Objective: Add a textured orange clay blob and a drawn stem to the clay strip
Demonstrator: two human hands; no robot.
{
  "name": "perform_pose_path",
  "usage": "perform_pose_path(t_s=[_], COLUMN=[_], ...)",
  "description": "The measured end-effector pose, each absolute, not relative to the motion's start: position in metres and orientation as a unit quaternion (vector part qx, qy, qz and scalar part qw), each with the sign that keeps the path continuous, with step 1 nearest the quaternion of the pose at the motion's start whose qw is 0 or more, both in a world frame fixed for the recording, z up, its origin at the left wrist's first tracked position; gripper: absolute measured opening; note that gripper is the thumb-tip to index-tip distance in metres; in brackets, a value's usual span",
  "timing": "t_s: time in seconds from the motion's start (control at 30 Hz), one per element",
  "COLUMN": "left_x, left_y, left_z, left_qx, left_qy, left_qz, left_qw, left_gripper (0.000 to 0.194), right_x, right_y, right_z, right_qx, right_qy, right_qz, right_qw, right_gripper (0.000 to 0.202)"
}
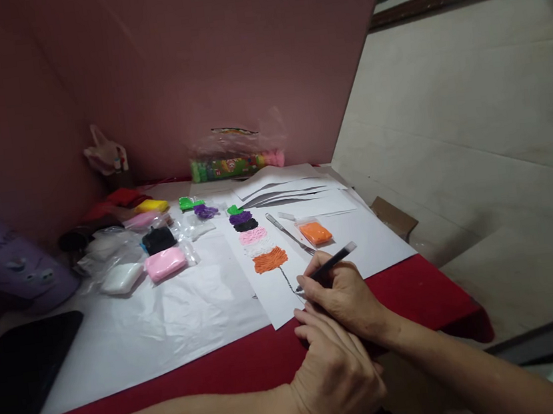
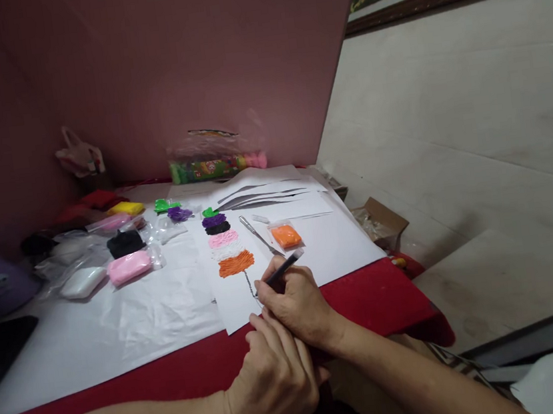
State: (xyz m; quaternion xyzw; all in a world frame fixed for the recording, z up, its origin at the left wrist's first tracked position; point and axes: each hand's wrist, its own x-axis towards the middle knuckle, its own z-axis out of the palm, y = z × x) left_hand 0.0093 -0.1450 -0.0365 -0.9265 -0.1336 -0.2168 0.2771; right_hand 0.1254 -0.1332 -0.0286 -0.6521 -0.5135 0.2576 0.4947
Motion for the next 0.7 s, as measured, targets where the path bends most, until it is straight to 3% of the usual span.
perform_pose_path(t_s=[0.2,0.7], left_x=[0.0089,0.0083], left_y=[-0.1447,-0.1454], left_z=[-0.0377,-0.0364], left_qx=[-0.927,-0.928], left_qy=[-0.132,-0.124], left_qz=[-0.218,-0.219], left_qw=[0.276,0.275], left_gripper=[0.051,0.051], right_x=[0.1233,0.1225], right_y=[-0.1335,-0.1347], right_z=[-0.0286,-0.0261], right_qx=[-0.640,-0.644], right_qy=[-0.494,-0.505], right_qz=[0.312,0.293], right_qw=[0.498,0.495], right_gripper=[0.018,0.017])
